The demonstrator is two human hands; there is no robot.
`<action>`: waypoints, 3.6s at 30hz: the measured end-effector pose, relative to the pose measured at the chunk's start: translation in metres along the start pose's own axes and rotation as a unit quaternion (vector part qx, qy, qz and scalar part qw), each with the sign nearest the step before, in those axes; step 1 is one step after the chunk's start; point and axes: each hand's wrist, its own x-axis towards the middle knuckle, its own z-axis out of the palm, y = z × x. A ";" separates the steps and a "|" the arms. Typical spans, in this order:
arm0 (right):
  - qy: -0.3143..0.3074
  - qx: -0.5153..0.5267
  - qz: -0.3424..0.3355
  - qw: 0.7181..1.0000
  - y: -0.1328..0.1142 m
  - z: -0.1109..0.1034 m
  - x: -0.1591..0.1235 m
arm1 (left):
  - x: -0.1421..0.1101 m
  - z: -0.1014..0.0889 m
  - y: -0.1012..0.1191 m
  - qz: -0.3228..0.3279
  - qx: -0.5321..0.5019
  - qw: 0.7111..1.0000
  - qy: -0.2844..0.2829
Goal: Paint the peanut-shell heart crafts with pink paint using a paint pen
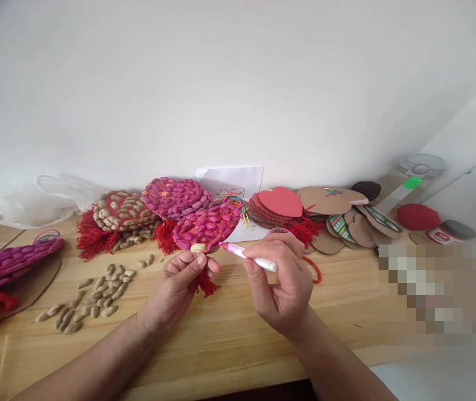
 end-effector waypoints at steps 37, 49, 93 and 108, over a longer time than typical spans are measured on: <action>0.017 0.058 0.058 0.996 0.006 0.001 -0.001 | 0.003 -0.005 -0.006 0.043 0.124 0.991 0.016; 0.032 0.017 0.056 0.998 0.006 -0.007 0.006 | 0.006 -0.003 -0.005 0.032 0.107 0.994 0.015; -0.035 -0.176 0.104 0.978 0.008 -0.065 0.035 | 0.005 -0.009 -0.026 0.079 0.155 0.985 0.016; -0.160 -0.028 -0.018 0.987 -0.034 -0.007 0.025 | 0.003 -0.002 -0.013 0.092 0.176 0.980 0.008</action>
